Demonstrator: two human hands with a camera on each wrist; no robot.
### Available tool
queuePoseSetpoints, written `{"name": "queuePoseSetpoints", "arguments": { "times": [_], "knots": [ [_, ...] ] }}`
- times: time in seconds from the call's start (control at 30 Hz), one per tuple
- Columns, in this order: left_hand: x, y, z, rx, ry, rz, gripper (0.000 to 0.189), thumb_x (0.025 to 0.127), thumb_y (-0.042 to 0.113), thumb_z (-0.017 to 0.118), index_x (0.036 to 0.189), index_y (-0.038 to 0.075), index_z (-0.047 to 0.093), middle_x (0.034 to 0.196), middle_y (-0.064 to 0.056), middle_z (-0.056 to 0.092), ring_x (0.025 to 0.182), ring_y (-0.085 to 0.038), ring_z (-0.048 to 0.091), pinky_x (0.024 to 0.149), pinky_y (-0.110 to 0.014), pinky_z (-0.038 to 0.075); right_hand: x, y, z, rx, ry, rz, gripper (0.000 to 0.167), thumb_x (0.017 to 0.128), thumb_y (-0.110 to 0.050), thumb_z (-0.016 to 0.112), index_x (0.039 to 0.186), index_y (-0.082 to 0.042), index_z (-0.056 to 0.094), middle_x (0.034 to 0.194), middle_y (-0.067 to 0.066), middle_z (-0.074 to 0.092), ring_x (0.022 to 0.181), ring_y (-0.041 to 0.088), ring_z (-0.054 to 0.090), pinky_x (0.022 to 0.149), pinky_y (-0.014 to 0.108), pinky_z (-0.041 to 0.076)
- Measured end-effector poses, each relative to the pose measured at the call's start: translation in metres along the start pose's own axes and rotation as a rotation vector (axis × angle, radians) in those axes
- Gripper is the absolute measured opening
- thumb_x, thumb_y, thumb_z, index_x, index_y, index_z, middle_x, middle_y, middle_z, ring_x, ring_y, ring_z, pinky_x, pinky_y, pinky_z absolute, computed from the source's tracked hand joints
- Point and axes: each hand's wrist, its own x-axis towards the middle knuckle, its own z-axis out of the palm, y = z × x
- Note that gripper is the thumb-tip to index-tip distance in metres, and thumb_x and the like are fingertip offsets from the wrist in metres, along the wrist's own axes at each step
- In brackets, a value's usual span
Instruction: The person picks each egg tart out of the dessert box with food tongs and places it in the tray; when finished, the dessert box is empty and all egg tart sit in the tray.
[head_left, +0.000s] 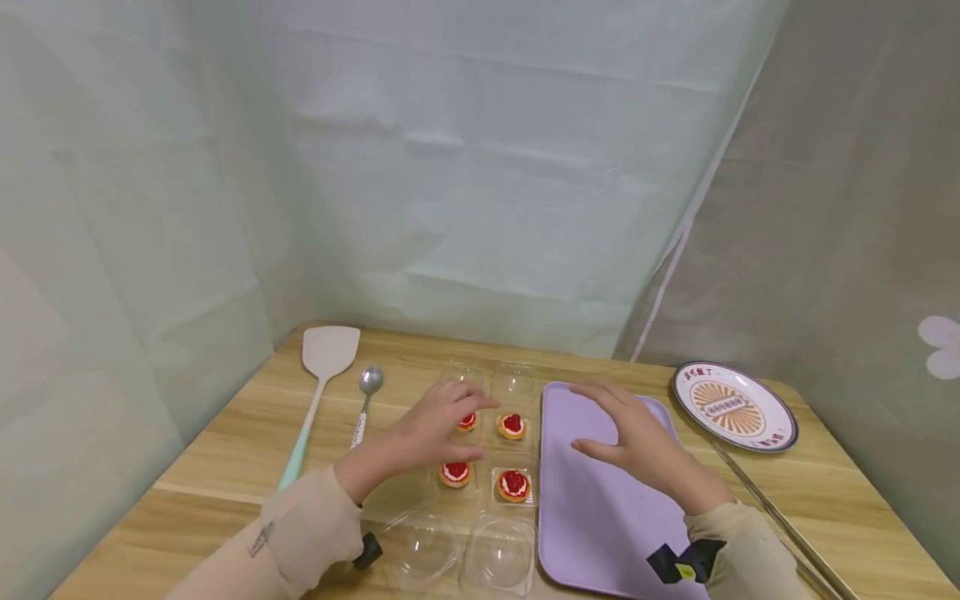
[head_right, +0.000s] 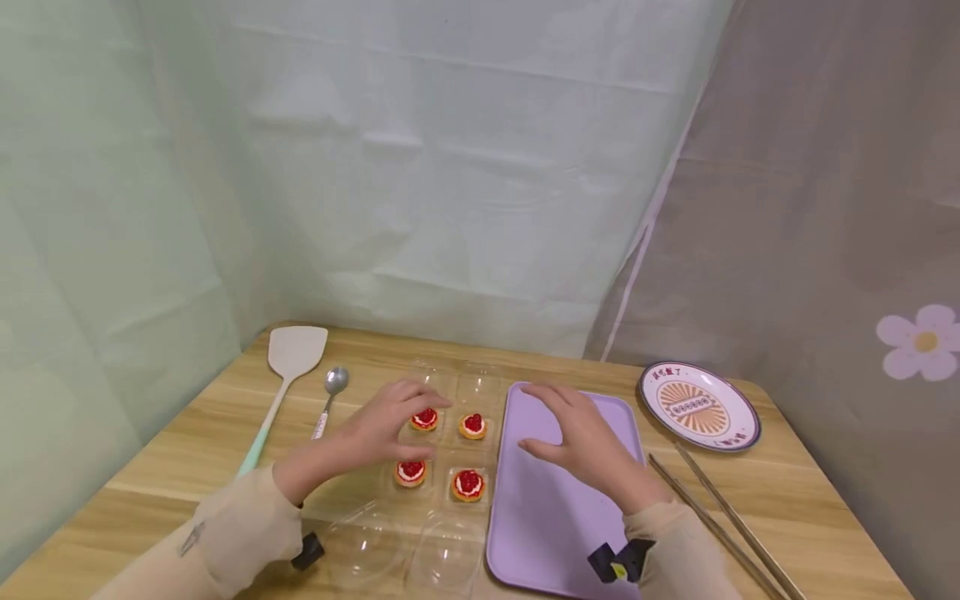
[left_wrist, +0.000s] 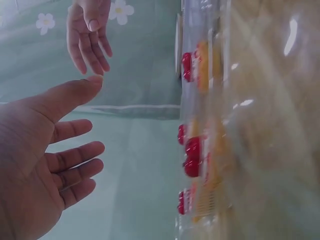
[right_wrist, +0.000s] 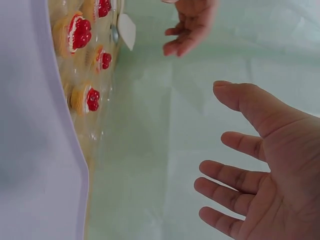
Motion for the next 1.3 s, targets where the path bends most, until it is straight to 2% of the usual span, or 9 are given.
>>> {"name": "queuePoseSetpoints", "arguments": {
  "times": [0.13, 0.27, 0.37, 0.47, 0.63, 0.77, 0.97, 1.17, 1.3],
  "knots": [
    [-0.005, 0.003, 0.004, 0.010, -0.030, -0.001, 0.060, 0.074, 0.032, 0.082, 0.126, 0.011, 0.060, 0.118, -0.007, 0.061, 0.115, -0.027, 0.053, 0.101, -0.045, 0.044, -0.018, 0.002, -0.003, -0.032, 0.051, -0.013, 0.063, 0.077, -0.024, 0.079, 0.133, -0.009, 0.053, 0.132, 0.009, 0.059, 0.122, 0.032, 0.055, 0.098, 0.051, 0.046],
    [-0.011, 0.007, 0.010, 0.017, -0.067, -0.011, 0.060, 0.074, 0.033, 0.081, 0.126, 0.010, 0.060, 0.119, -0.007, 0.061, 0.117, -0.027, 0.053, 0.104, -0.046, 0.043, -0.040, 0.007, -0.007, -0.061, 0.107, -0.027, 0.064, 0.074, -0.020, 0.081, 0.132, -0.014, 0.054, 0.129, 0.003, 0.060, 0.119, 0.024, 0.055, 0.102, 0.022, 0.042],
    [-0.014, 0.008, 0.015, 0.034, -0.104, -0.024, 0.062, 0.074, 0.035, 0.081, 0.127, 0.012, 0.059, 0.121, -0.006, 0.061, 0.118, -0.025, 0.054, 0.105, -0.045, 0.042, -0.058, 0.012, -0.011, -0.064, 0.142, -0.018, 0.066, 0.072, -0.018, 0.083, 0.132, -0.015, 0.055, 0.128, 0.003, 0.061, 0.121, 0.013, 0.051, 0.102, 0.001, 0.025],
    [-0.017, 0.009, 0.019, 0.050, -0.132, -0.035, 0.065, 0.073, 0.038, 0.081, 0.129, 0.013, 0.058, 0.123, -0.006, 0.061, 0.117, -0.024, 0.054, 0.105, -0.044, 0.043, -0.073, 0.016, -0.017, -0.063, 0.155, 0.019, 0.066, 0.072, -0.018, 0.083, 0.131, -0.016, 0.055, 0.128, 0.004, 0.061, 0.123, -0.002, 0.045, 0.101, -0.005, 0.017],
    [-0.019, 0.008, 0.028, 0.061, -0.168, -0.057, 0.065, 0.074, 0.038, 0.080, 0.129, 0.010, 0.057, 0.125, -0.007, 0.061, 0.119, -0.025, 0.054, 0.107, -0.046, 0.041, -0.096, 0.029, -0.024, -0.056, 0.162, 0.065, 0.065, 0.072, -0.016, 0.083, 0.131, -0.014, 0.055, 0.127, 0.008, 0.059, 0.124, -0.022, 0.029, 0.098, -0.007, 0.018],
    [-0.020, 0.008, 0.034, 0.073, -0.192, -0.061, 0.065, 0.075, 0.038, 0.079, 0.129, 0.010, 0.057, 0.126, -0.005, 0.061, 0.120, -0.024, 0.054, 0.106, -0.044, 0.043, -0.115, 0.048, -0.023, -0.042, 0.191, 0.074, 0.066, 0.070, -0.010, 0.083, 0.130, -0.008, 0.055, 0.122, 0.013, 0.060, 0.124, -0.026, 0.025, 0.098, -0.006, 0.018],
    [-0.020, 0.010, 0.041, 0.026, -0.211, -0.081, 0.067, 0.076, 0.039, 0.078, 0.131, 0.009, 0.056, 0.129, -0.005, 0.059, 0.123, -0.024, 0.052, 0.110, -0.045, 0.039, -0.145, 0.079, -0.022, -0.052, 0.219, 0.184, 0.059, 0.074, -0.011, 0.081, 0.127, -0.005, 0.057, 0.125, -0.006, 0.056, 0.120, -0.030, 0.024, 0.092, -0.008, 0.017],
    [-0.019, 0.009, 0.046, 0.014, -0.210, -0.099, 0.069, 0.076, 0.042, 0.077, 0.132, 0.008, 0.056, 0.131, -0.006, 0.059, 0.125, -0.024, 0.051, 0.113, -0.045, 0.035, -0.165, 0.103, -0.018, -0.093, 0.197, 0.304, 0.053, 0.075, -0.016, 0.081, 0.122, -0.002, 0.059, 0.118, 0.019, 0.061, 0.110, -0.032, 0.021, 0.084, -0.006, 0.022],
    [-0.020, 0.008, 0.051, 0.010, -0.219, -0.104, 0.071, 0.077, 0.047, 0.074, 0.133, 0.007, 0.055, 0.132, -0.006, 0.058, 0.127, -0.024, 0.050, 0.114, -0.044, 0.035, -0.176, 0.114, -0.020, -0.117, 0.140, 0.450, 0.054, 0.079, -0.023, 0.078, 0.124, -0.001, 0.057, 0.121, 0.025, 0.059, 0.114, -0.005, 0.048, 0.090, 0.021, 0.044]
  ]
}}
